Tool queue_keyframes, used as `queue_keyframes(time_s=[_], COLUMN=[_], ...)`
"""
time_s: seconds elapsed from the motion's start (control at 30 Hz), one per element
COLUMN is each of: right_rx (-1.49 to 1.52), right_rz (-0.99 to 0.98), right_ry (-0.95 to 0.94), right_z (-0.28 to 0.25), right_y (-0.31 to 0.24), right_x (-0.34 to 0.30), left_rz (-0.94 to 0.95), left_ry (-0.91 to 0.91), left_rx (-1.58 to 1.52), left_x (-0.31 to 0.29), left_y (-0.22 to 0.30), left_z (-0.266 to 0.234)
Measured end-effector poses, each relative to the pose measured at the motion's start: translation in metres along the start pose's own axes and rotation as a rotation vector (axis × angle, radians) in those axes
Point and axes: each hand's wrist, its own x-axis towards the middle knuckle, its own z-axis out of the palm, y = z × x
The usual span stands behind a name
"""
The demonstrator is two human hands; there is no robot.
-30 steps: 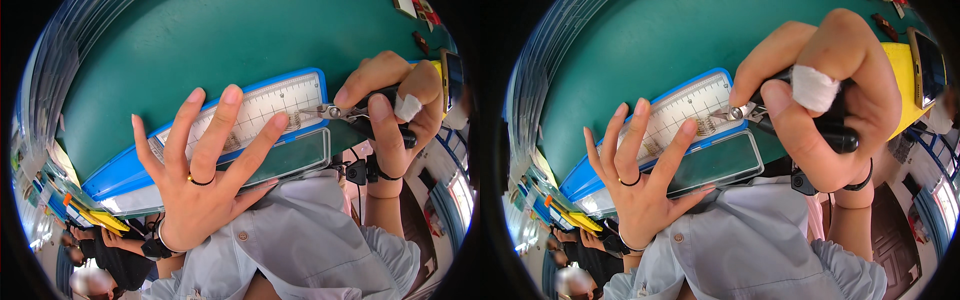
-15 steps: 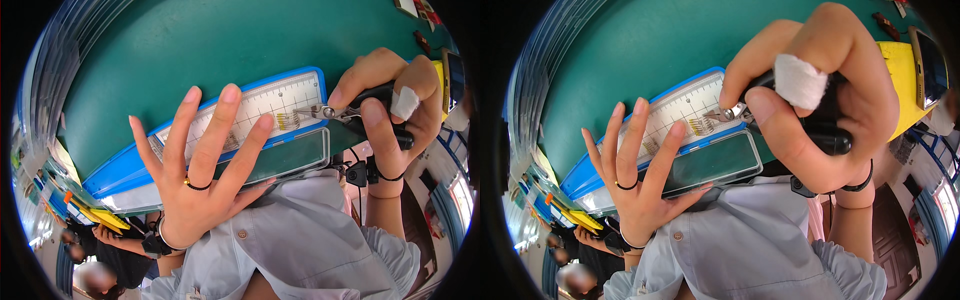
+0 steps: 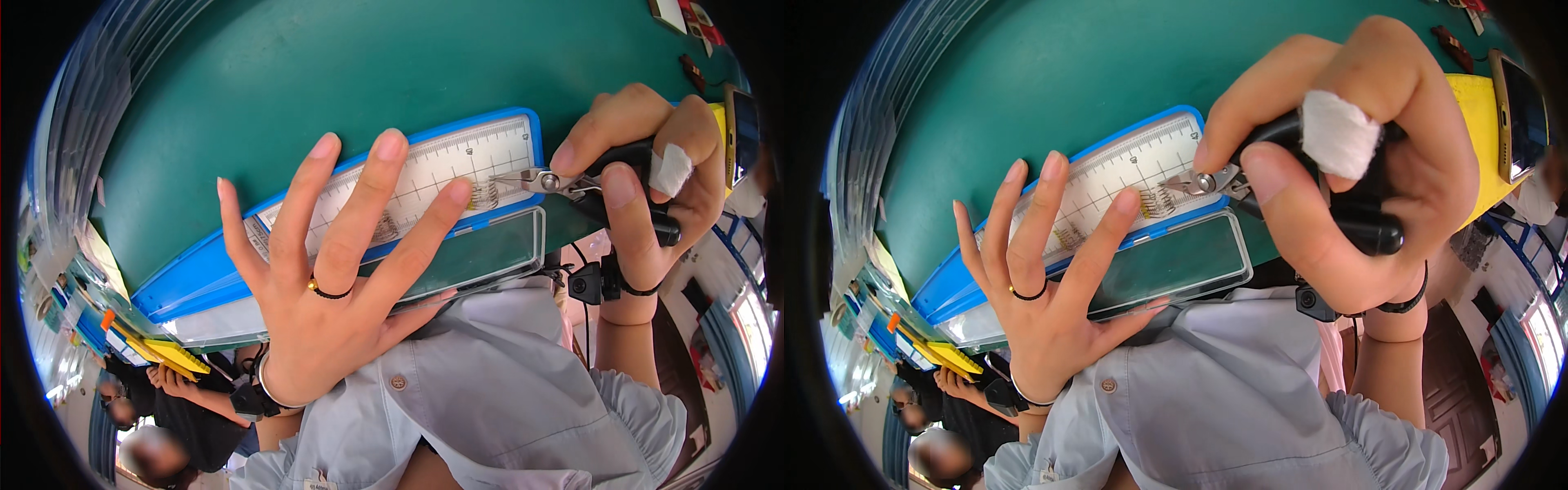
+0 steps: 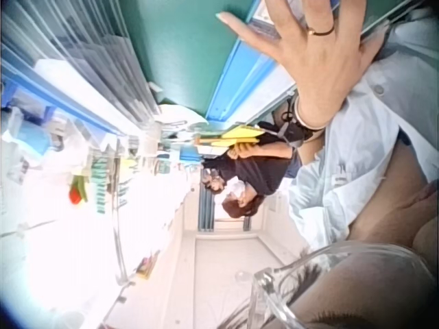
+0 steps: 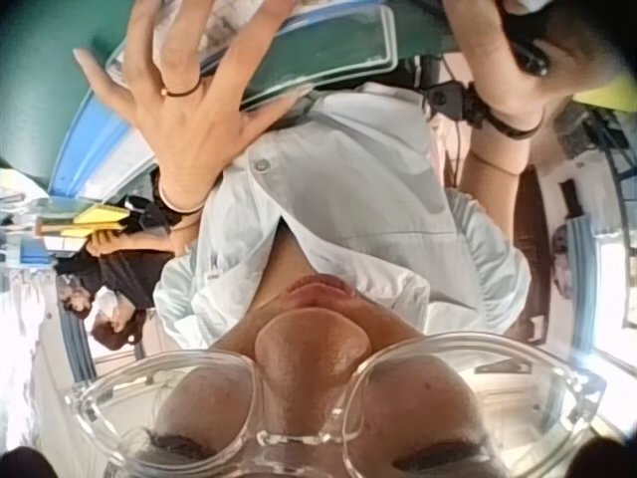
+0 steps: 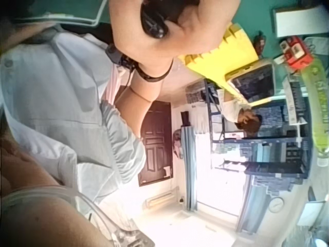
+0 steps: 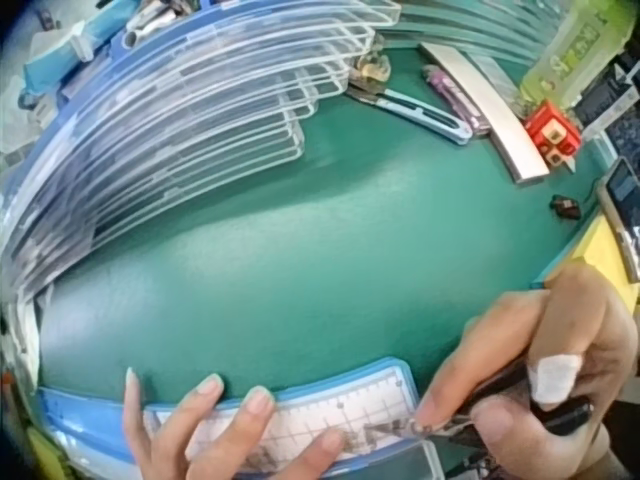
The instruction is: Cutting and positioning small electronic components on a measurement guide.
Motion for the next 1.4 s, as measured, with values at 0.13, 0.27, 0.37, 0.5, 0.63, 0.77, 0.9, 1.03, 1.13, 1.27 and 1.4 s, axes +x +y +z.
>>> queue_keyframes(time_s=[0.13,0.27,0.37,0.5,0.63,0.77,0.9,1.03,1.13,1.27,1.4], right_rx=[-0.034,-0.060,-0.012,0.007,-0.014,-0.030,-0.035,-0.033,0.003,0.014,0.016], right_rz=[-0.024,-0.025,-0.007,-0.008,-0.015,-0.036,-0.021,-0.018,-0.004,0.004,-0.017], right_ry=[0.005,0.013,0.040,0.046,0.027,-0.007,-0.033,-0.005,-0.007,-0.009,-0.020], right_z=[-0.0026,-0.0029,-0.0022,-0.0013,-0.0020,-0.0043,-0.0037,0.0023,0.0008,0.0006,-0.0007], right_y=[0.0025,0.0001,0.0000,0.0014,0.0011,0.0021,0.0048,0.0024,-0.0006,0.0009,0.0045], right_x=[-0.0001,0.0001,-0.0003,0.0004,0.0014,0.0015,0.0006,0.0024,0.0031,0.0017,0.0020], left_rz=[0.000,-0.002,0.003,-0.005,-0.012,-0.011,0.009,0.023,0.009,0.009,0.015], left_ry=[-0.020,-0.015,-0.020,-0.018,-0.007,-0.007,0.018,0.035,0.013,0.020,0.025], left_rx=[0.023,0.026,0.022,0.022,0.013,0.013,0.000,-0.038,-0.040,-0.051,-0.052], left_x=[-0.0013,-0.0018,-0.0003,-0.0013,-0.0019,-0.0011,-0.0021,-0.0030,-0.0035,-0.0040,-0.0036], left_y=[-0.0013,-0.0019,-0.0016,-0.0013,-0.0013,-0.0013,-0.0026,-0.0038,-0.0020,-0.0026,-0.0027], left_z=[-0.0007,0.0000,-0.0004,0.0012,0.0005,0.0001,0.0010,0.0005,-0.0026,-0.0004,-0.0005])
